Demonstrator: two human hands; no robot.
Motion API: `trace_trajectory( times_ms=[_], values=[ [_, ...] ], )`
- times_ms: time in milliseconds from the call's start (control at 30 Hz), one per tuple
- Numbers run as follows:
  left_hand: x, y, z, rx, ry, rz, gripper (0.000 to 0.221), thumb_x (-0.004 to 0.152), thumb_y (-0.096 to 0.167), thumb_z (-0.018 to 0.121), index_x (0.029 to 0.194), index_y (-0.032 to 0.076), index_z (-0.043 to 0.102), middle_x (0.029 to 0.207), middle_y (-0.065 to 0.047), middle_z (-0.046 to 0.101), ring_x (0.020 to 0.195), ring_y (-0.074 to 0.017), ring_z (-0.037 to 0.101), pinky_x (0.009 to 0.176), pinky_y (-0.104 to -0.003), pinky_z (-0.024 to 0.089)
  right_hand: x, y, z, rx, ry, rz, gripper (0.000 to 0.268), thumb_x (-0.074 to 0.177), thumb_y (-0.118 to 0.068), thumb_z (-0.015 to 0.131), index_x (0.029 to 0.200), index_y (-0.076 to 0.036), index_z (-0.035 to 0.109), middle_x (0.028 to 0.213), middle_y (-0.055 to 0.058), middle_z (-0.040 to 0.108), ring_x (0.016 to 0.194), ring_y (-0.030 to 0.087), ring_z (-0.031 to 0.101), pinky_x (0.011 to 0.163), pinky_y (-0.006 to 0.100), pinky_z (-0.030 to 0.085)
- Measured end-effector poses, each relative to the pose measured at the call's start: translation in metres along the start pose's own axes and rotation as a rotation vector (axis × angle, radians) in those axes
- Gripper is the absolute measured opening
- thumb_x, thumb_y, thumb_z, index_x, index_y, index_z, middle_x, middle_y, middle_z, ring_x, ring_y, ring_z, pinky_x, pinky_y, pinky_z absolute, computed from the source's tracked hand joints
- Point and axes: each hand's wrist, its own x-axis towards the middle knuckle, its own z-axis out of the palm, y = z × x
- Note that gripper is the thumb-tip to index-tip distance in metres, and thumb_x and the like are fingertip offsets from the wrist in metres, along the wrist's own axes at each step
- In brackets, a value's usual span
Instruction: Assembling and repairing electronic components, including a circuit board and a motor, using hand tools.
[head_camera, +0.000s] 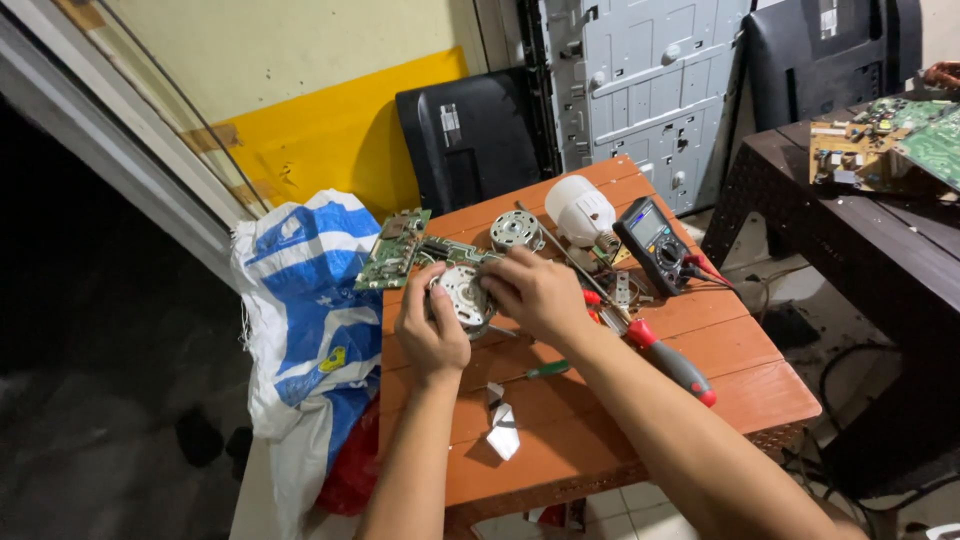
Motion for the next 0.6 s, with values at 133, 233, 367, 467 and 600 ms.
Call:
trace_trajectory(
  times_ms=[133,233,367,467,600],
  values=[
    [0.003,0.004,0.001,-0.001,0.007,-0.004,0.026,0.1,0.018,0.048,0.107,0.011,0.073,0.103,-0.008,0.077,0.102,-0.0304,0.073,0.09,-0.041,0.056,0.001,0.01,0.006,-0.028,0.022,0.019,0.011,0.092,-0.033,0.07,0.101,-0.027,0.07,0.084,-0.004,0.062,0.068,0.028,0.071,0.061,0.039,0.059],
    [0.0,0.005,-0.002,0.004,0.006,-0.036,0.026,0.099,0.02,0.049,0.105,0.014,0.074,0.101,-0.005,0.077,0.099,-0.0284,0.074,0.09,-0.039,0.056,-0.003,0.009,0.007,0.0,0.006,0.011,0.012,0.093,-0.032,0.07,0.103,-0.026,0.071,0.085,-0.002,0.063,0.071,0.03,0.072,0.062,0.04,0.059],
    [0.006,-0.002,-0.003,-0.109,-0.017,-0.14,0.026,0.097,0.022,0.051,0.097,0.017,0.077,0.095,-0.002,0.079,0.095,-0.0234,0.075,0.088,-0.035,0.057,0.003,0.009,0.0,0.027,0.033,0.044,0.015,0.095,-0.033,0.068,0.109,-0.028,0.069,0.086,-0.004,0.059,0.071,0.026,0.071,0.063,0.037,0.058],
    [0.017,0.003,-0.011,-0.221,-0.105,-0.211,0.028,0.096,0.024,0.052,0.091,0.018,0.079,0.09,-0.002,0.08,0.093,-0.0198,0.076,0.086,-0.033,0.057,0.008,0.0,-0.01,0.157,-0.004,-0.016,0.015,0.096,-0.029,0.068,0.111,-0.026,0.069,0.087,-0.002,0.06,0.073,0.03,0.071,0.064,0.041,0.058],
    [0.032,0.016,-0.027,-0.383,-0.337,-0.304,0.028,0.096,0.027,0.059,0.092,0.014,0.083,0.086,-0.008,0.079,0.081,-0.0157,0.072,0.083,-0.033,0.056,0.008,0.0,-0.006,0.272,-0.058,-0.072,0.013,0.099,-0.029,0.066,0.112,-0.028,0.069,0.091,-0.001,0.063,0.079,0.032,0.071,0.067,0.042,0.058]
  ],
)
